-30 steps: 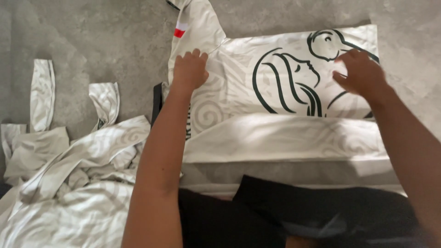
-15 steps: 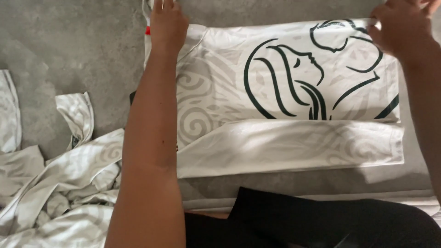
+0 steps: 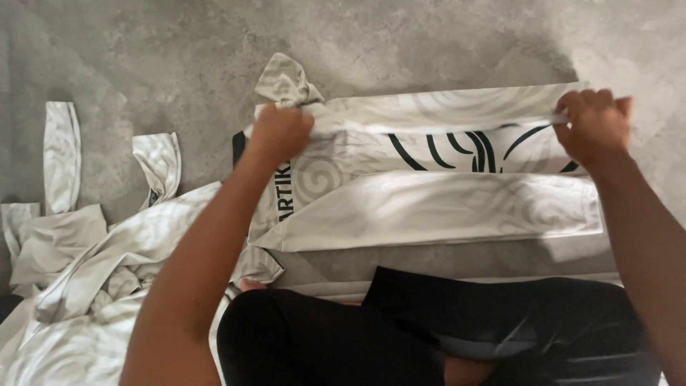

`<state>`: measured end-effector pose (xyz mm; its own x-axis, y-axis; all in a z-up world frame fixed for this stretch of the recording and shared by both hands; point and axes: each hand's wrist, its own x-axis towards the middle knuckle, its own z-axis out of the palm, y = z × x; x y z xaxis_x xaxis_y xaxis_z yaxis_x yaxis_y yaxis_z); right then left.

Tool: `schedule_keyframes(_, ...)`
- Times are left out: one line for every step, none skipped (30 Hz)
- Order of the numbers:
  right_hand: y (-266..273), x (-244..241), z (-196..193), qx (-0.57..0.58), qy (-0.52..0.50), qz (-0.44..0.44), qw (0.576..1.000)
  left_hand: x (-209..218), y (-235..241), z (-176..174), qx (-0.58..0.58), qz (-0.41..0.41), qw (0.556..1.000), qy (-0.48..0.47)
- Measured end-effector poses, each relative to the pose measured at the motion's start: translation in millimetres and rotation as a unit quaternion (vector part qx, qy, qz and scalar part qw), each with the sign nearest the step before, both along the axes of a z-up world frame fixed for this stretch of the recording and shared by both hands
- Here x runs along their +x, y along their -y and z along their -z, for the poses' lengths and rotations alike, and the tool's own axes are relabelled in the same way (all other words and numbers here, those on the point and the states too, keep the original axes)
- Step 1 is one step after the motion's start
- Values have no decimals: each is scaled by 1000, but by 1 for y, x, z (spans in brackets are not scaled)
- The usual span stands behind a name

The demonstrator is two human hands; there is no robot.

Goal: The person folds a white long-sleeved shirt with a graphic print on the floor. They smooth the fabric, fold the sleeves inward, fold the bottom hem up, and then fold the shirt in half to create a neat rectangular bundle.

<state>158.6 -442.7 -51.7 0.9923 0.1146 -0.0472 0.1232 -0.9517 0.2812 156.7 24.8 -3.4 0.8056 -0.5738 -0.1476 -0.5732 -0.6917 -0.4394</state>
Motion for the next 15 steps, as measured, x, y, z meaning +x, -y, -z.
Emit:
schedule_keyframes(2, -8, 4, 85, -47, -2, 995, -15, 10, -14, -1, -91, 987, -130)
schedule_keyframes(4, -15, 8, 169, -93, -5, 981, -30, 19, -28, -3, -182, 950, -255)
schedule_keyframes(-1, -19, 0, 168, -94, -4, 981, -35, 20, -28, -3, -181, 950, -255)
schedule_keyframes(-6, -23, -9, 185, -122, 27, 975, -39, 20, -28, -64, -232, 924, -296)
schedule_keyframes(-11, -24, -17, 201, -149, 57, 967, -42, 20, -28, -124, -281, 891, -334)
schedule_keyframes(-12, -26, -18, 200, -149, 57, 967, -40, 16, -14, -125, -281, 891, -333)
schedule_keyframes(-12, -28, -20, 210, -153, 70, 963, -38, 12, 1, -204, -282, 905, -243)
schedule_keyframes(-12, -30, -22, 219, -158, 83, 959, -36, 9, 16, -281, -280, 906, -149)
schedule_keyframes(-15, -33, -26, 216, -159, 84, 960, -35, 7, 24, -283, -280, 905, -152)
schedule_keyframes(-18, -35, -30, 230, -148, 79, 959, -34, 6, 32, -252, -276, 926, -53)
schedule_keyframes(-22, -36, -33, 245, -136, 72, 957, -33, 4, 39, -217, -270, 937, 48)
schedule_keyframes(-23, -38, -33, 244, -137, 71, 957, -34, 5, 42, -218, -272, 936, 46)
schedule_keyframes(-25, -38, -33, 250, -118, 56, 959, -34, 5, 45, -225, -282, 927, 105)
schedule_keyframes(-28, -37, -33, 255, -99, 40, 961, -34, 4, 47, -231, -291, 914, 164)
schedule_keyframes(-29, -35, -28, 255, -101, 39, 961, -32, 1, 53, -230, -293, 914, 163)
